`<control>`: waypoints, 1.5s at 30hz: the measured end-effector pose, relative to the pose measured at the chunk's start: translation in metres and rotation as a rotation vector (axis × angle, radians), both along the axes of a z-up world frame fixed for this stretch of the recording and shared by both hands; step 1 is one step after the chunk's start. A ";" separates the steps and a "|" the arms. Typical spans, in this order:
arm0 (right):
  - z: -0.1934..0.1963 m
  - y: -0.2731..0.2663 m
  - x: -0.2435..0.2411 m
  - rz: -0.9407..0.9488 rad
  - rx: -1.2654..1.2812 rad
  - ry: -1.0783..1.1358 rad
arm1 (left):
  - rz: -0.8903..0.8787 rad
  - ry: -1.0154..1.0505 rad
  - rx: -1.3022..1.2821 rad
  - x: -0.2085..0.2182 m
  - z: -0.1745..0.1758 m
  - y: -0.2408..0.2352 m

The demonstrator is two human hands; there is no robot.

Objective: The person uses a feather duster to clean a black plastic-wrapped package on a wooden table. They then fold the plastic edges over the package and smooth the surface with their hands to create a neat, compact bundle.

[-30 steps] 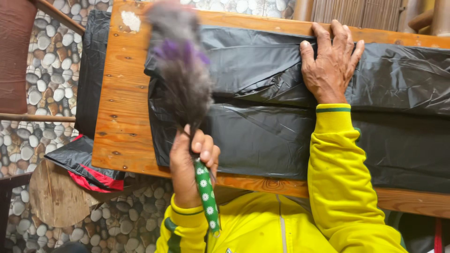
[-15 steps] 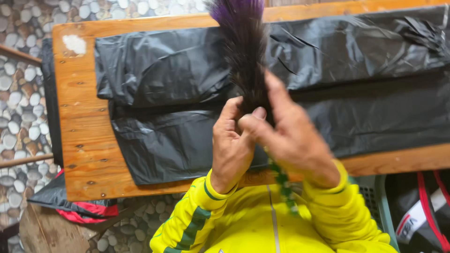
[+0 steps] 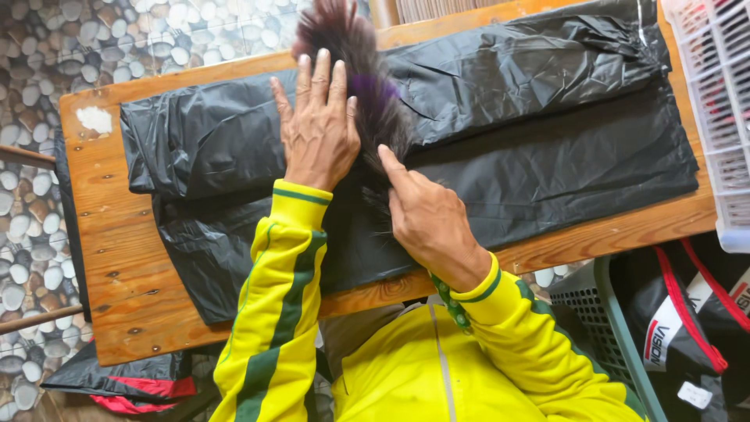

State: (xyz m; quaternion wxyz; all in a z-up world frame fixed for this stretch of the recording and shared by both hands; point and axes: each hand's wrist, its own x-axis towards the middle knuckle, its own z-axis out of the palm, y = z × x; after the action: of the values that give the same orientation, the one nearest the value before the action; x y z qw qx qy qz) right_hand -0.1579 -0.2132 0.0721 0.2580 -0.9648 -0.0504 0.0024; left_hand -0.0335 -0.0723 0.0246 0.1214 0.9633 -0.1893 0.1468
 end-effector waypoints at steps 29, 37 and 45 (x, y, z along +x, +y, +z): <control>-0.004 -0.245 0.024 -0.466 -0.345 0.109 | 0.053 0.022 0.102 0.009 -0.008 -0.015; 0.061 -0.158 -0.028 -0.209 0.133 -0.178 | -0.011 0.097 -0.019 -0.002 0.019 -0.009; 0.040 -0.169 -0.090 0.300 0.397 0.581 | -0.305 0.454 0.098 -0.007 0.038 -0.002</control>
State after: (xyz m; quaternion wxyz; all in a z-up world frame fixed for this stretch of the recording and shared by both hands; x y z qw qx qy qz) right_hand -0.2484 -0.3825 0.1122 0.4402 -0.8371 -0.1155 0.3036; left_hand -0.0405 -0.0747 0.0629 0.1347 0.9366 -0.3068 -0.1021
